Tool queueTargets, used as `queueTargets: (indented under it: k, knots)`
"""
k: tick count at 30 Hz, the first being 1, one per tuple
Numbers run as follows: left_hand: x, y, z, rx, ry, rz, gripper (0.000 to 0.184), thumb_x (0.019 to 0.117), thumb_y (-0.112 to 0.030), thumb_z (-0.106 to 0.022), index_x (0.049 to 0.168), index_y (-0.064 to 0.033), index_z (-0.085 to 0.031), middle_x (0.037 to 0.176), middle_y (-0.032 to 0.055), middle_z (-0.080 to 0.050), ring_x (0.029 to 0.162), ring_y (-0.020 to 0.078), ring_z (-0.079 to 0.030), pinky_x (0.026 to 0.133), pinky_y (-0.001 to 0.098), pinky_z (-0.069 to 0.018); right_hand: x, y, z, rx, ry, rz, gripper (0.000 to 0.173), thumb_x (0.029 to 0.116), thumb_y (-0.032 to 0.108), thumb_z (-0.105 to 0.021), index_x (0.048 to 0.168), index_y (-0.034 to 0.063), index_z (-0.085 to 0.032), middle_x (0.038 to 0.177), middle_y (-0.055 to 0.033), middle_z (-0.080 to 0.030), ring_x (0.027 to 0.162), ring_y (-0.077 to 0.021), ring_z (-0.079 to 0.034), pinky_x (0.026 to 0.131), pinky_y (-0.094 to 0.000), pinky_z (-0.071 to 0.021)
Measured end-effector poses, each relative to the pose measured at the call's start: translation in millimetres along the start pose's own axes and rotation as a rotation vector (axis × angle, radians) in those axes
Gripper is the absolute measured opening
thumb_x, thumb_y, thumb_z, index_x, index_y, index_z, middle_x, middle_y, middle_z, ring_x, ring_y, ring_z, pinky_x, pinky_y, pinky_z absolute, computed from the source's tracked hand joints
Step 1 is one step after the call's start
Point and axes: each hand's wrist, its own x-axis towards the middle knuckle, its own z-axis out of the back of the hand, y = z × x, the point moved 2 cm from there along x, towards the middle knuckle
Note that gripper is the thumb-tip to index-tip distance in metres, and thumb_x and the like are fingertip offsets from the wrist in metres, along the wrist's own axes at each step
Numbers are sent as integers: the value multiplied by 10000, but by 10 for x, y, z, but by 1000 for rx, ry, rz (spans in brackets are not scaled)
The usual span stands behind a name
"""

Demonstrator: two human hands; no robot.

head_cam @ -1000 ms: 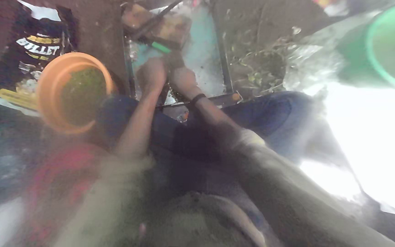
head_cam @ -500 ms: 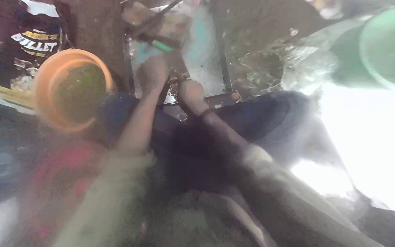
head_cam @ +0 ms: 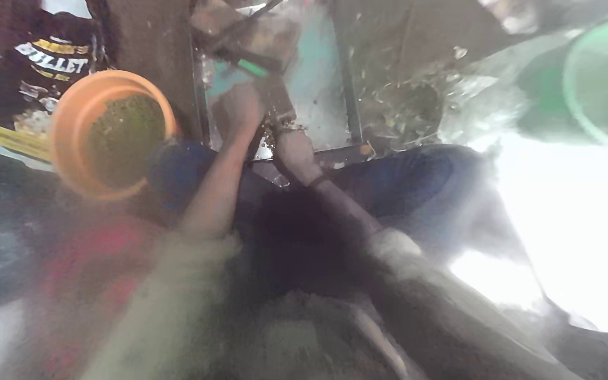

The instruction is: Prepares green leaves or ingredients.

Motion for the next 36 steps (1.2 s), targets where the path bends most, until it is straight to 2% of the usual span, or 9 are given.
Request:
queueTargets:
  k: [5,7,9,10,18,23,26,34,36]
  knots:
    - [-7,19,-58,-15,-33,-29,219,944,-204,-630,1095,-106,-755,1152,184,-732,1098,399,-698,889,665,-541,-90,19,253,35,-64,3,361,976,239,-610,1296,79,-656,1069,-208,-736,975,-413,-729,761,-602,-586]
    - [-18,17,-32,-34,-17,1,212,945,-194,-644,1084,-73,-749,1135,210,-727,1073,419,-700,867,671,-546,-107,278,742,37,352,-115,409,1097,251,-487,1451,53,-543,1473,-191,-575,1371,-381,-556,1096,-579,-472]
    - [-45,3,14,-45,9,28,226,978,-200,-614,1112,-71,-742,1151,206,-727,1080,412,-704,872,655,-556,172,244,387,41,-4,29,315,990,283,-597,1109,16,-717,1130,-221,-725,1062,-415,-707,818,-624,-568]
    - [-42,3,13,-47,8,26,228,985,-205,-608,1118,-80,-744,1156,198,-728,1089,405,-703,880,648,-556,283,248,331,57,6,37,314,981,289,-615,1104,17,-711,1116,-223,-720,1056,-421,-703,807,-634,-566]
    - [-14,29,16,-47,8,18,232,922,-233,-644,1090,-124,-760,1142,168,-743,1090,383,-708,886,668,-542,-32,4,35,-29,15,-10,555,961,218,-590,1510,179,-525,1053,-222,-728,956,-434,-721,739,-615,-577]
    - [-29,14,-9,-37,7,-41,221,964,-179,-631,1135,-118,-757,1204,177,-725,1155,387,-681,949,668,-512,98,141,308,70,0,-30,297,973,258,-630,1181,55,-690,1092,-209,-726,1001,-414,-720,784,-621,-577]
    - [-39,12,3,-23,-1,2,234,1012,-159,-577,1159,-69,-735,1202,209,-716,1134,414,-682,926,671,-516,312,293,292,84,-19,37,304,992,271,-598,1152,32,-696,1097,-207,-726,1027,-409,-714,797,-624,-575]
    - [5,41,-26,-61,32,28,238,922,-218,-632,1073,-82,-756,1187,202,-725,1146,403,-683,931,668,-525,-119,98,33,107,20,-2,459,974,168,-596,1426,93,-574,1050,-210,-732,967,-425,-723,746,-603,-581]
    - [3,54,-25,-76,17,9,243,919,-214,-633,1074,-76,-759,1172,211,-729,1139,419,-683,925,682,-519,-471,39,209,199,15,-2,423,955,107,-644,1366,21,-593,1042,-255,-712,960,-460,-712,758,-614,-584]
